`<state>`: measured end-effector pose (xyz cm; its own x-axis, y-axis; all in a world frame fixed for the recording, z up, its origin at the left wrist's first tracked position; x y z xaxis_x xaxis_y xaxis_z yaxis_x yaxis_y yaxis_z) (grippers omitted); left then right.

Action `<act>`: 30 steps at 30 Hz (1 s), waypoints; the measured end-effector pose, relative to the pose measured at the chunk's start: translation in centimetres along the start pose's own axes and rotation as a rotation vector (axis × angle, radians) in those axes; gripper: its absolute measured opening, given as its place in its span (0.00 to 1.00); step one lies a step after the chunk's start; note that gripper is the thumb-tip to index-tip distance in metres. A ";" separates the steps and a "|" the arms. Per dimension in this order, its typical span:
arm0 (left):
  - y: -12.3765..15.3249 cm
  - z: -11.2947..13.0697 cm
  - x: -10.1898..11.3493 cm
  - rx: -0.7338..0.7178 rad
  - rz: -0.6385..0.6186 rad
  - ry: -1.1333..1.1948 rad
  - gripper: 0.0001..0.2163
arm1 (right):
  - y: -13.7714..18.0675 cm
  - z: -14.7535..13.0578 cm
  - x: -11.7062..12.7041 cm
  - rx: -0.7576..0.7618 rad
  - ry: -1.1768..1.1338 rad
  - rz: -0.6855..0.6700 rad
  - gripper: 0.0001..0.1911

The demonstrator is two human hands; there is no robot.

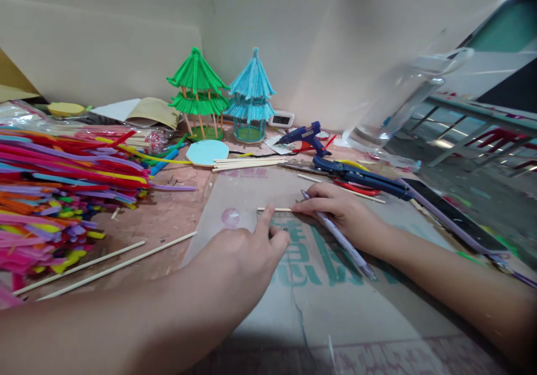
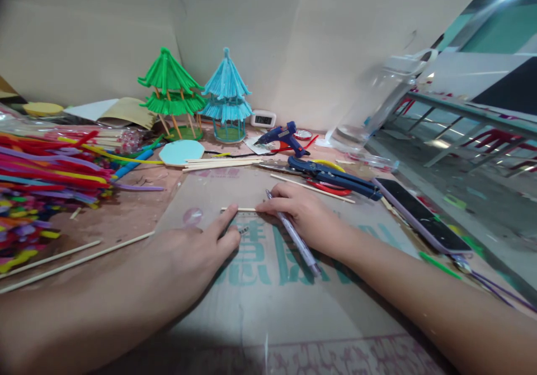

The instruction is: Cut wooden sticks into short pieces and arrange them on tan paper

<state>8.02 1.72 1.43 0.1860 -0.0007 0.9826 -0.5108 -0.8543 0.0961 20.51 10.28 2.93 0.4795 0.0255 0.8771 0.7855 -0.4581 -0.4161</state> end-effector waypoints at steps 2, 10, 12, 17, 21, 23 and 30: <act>0.0 0.0 0.0 0.001 0.007 0.010 0.24 | 0.0 -0.1 0.0 0.005 -0.004 0.002 0.12; 0.3 -0.6 -0.5 0.021 0.104 0.012 0.26 | 0.0 0.1 0.0 -0.002 -0.036 -0.010 0.10; 0.3 -0.7 -0.7 0.025 0.143 -0.027 0.25 | 0.2 0.3 0.2 -0.010 -0.039 -0.002 0.10; 0.3 -0.8 -1.1 0.018 0.167 -0.042 0.27 | 0.6 1.0 0.6 -0.061 -0.045 0.021 0.08; 0.3 -1.1 -1.2 0.027 0.146 0.031 0.31 | 0.6 1.0 0.6 -0.077 -0.051 0.005 0.09; 0.3 -1.1 -1.0 0.029 0.130 0.040 0.31 | 0.6 0.9 0.6 -0.079 -0.061 -0.003 0.09; 0.0 -0.7 -0.1 0.015 0.063 -0.052 0.32 | 0.6 1.0 1.0 -0.091 -0.105 0.055 0.09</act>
<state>7.44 2.08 1.39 0.1968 -0.0815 0.9771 -0.5104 -0.8594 0.0312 21.87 10.92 3.34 0.5631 0.0888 0.8216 0.7205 -0.5397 -0.4354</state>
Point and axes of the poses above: each hand's wrist, its own y-axis away from the middle knuckle, its own x-axis out of the back of the hand, z = x × y, the point moved 8 cm from there along -y, towards the middle knuckle, and after that the axes turned 2 degrees about z, right-handed, at the moved point
